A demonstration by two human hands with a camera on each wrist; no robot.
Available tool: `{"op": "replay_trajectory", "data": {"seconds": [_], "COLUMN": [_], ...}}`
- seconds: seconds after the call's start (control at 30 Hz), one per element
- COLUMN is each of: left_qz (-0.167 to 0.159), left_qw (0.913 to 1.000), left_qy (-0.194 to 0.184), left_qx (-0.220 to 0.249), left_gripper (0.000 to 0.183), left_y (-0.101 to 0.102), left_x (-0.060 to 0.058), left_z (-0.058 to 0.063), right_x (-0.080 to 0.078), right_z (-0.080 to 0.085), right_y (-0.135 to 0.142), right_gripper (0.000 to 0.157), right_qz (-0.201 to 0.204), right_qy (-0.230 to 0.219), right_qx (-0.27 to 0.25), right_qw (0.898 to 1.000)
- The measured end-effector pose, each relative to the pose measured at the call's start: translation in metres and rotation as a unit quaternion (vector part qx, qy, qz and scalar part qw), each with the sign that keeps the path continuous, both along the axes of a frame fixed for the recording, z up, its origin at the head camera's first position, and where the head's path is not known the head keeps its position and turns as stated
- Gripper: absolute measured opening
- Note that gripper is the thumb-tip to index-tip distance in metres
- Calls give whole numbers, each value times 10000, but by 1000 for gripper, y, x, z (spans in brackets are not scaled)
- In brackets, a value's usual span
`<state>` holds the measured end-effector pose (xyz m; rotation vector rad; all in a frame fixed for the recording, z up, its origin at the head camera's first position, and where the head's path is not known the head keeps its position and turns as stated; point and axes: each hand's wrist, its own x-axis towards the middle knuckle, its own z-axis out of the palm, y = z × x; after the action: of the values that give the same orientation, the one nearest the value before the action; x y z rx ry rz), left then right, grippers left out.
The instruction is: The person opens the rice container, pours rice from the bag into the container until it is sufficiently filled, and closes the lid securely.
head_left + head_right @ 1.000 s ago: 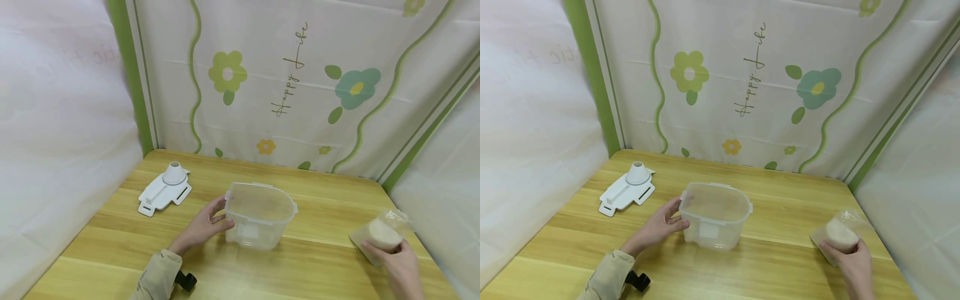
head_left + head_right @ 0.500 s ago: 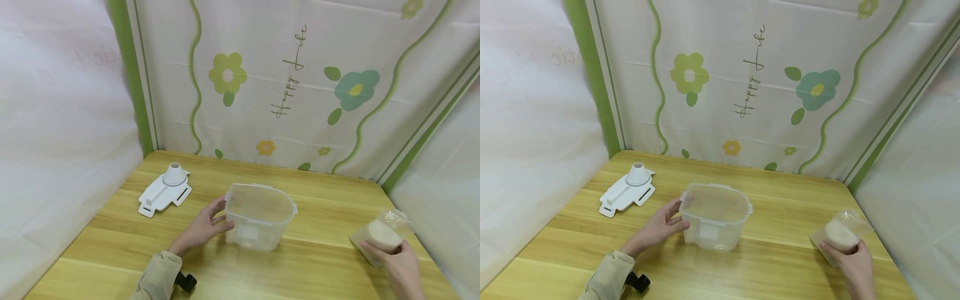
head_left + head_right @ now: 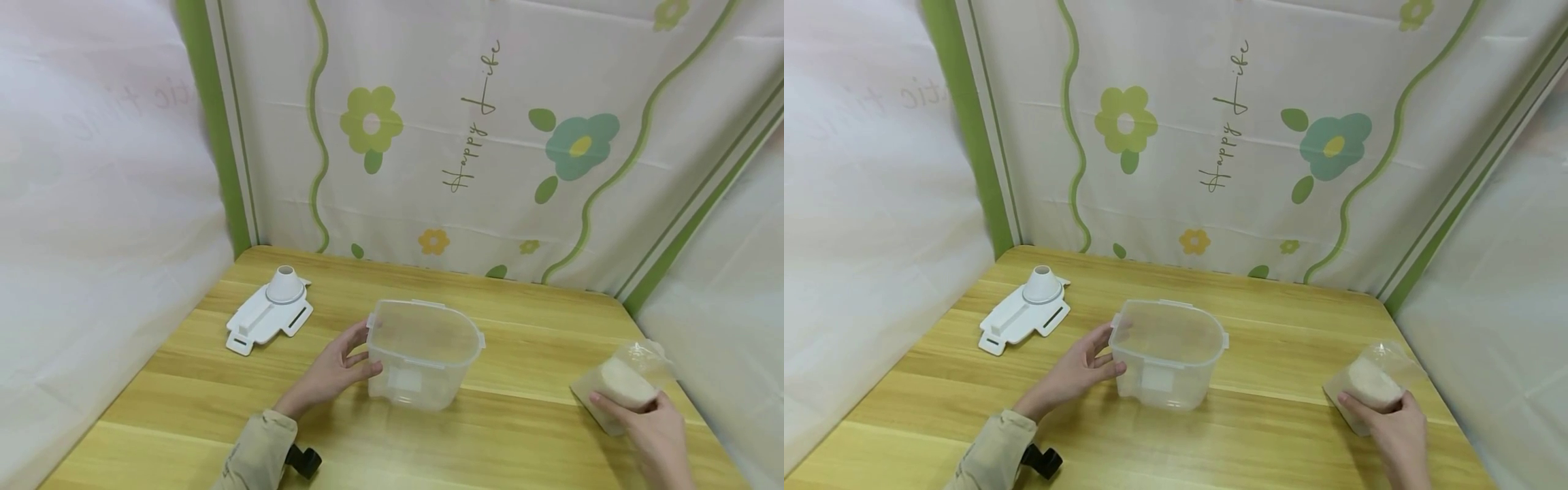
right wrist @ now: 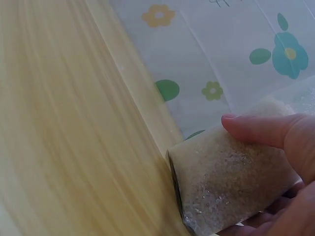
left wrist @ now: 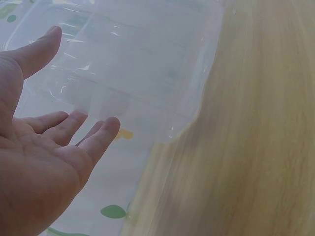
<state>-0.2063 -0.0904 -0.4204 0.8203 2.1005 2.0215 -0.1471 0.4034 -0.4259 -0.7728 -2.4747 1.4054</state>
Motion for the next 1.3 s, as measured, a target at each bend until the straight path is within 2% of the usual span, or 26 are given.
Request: {"op": "replay_trajectory", "data": {"seconds": [0.2,0.4,0.53,0.8,1.07,1.3], "left_qz": [-18,-64,-65,-49,-86,-110], "left_qw": [10000,9999,9998,9998,9995,9996], "left_qy": [8,-127,-192,-174,-295,-240], "left_qx": [-6,14,-79,-87,-71,-57], "left_gripper": [69,70,71,70,70,72], "left_y": [0,1,2,1,2,2], "left_x": [2,11,15,15,14,15], "left_z": [5,21,27,28,28,28], "right_x": [0,0,0,-1,0,0], "right_z": [3,5,5,6,6,6], "right_y": [-2,-2,-3,-5,-8,-9], "right_gripper": [97,98,99,101,93,92], "right_qz": [-124,-208,-280,-454,-565,-591], "right_qy": [-93,-144,-146,-144,42,48], "right_qx": [29,51,2,-66,-101,-67], "right_qw": [9999,9997,9995,9988,9983,9982]}}
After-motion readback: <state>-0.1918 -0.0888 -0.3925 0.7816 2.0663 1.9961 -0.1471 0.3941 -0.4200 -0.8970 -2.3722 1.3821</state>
